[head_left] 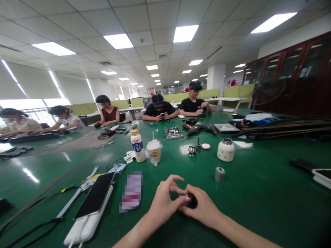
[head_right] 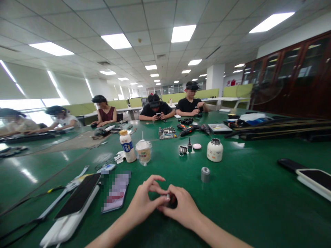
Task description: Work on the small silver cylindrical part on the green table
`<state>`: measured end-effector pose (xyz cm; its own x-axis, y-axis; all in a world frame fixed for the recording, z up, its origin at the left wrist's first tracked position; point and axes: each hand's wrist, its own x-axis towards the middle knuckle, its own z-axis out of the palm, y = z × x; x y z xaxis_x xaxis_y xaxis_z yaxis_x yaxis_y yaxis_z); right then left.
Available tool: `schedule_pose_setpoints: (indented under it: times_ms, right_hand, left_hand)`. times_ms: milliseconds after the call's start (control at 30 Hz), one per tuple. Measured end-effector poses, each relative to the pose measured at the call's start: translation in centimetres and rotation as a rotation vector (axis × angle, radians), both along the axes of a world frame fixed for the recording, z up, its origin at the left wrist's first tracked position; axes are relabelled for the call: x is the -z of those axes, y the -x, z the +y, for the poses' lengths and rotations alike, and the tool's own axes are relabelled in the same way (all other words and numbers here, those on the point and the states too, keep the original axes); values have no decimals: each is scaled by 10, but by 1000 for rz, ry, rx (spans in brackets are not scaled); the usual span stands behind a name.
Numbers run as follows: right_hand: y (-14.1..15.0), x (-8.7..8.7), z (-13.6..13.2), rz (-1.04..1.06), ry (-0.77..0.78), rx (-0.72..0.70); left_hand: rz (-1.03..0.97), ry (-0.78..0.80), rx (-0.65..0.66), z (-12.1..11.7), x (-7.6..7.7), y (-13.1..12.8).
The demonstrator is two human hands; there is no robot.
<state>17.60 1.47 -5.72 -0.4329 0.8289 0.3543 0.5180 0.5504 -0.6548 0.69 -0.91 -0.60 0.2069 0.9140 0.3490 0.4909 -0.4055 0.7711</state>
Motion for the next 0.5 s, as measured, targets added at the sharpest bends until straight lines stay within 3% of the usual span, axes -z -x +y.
schedule_pose_setpoints:
  times_ms: [133, 267, 400, 500]
  right_hand:
    - [0, 0, 0, -11, 3, 17]
    - [0, -5, -2, -27, 17, 21]
    - [0, -9, -3, -30, 34, 23]
    - [-1, -10, -3, -28, 43, 22]
  left_hand:
    - [-129, 9, 32, 1, -5, 0]
    - [-158, -109, -98, 17, -4, 17]
    - [-82, -72, -198, 39, 19, 40]
    - [-51, 27, -157, 47, 40, 47]
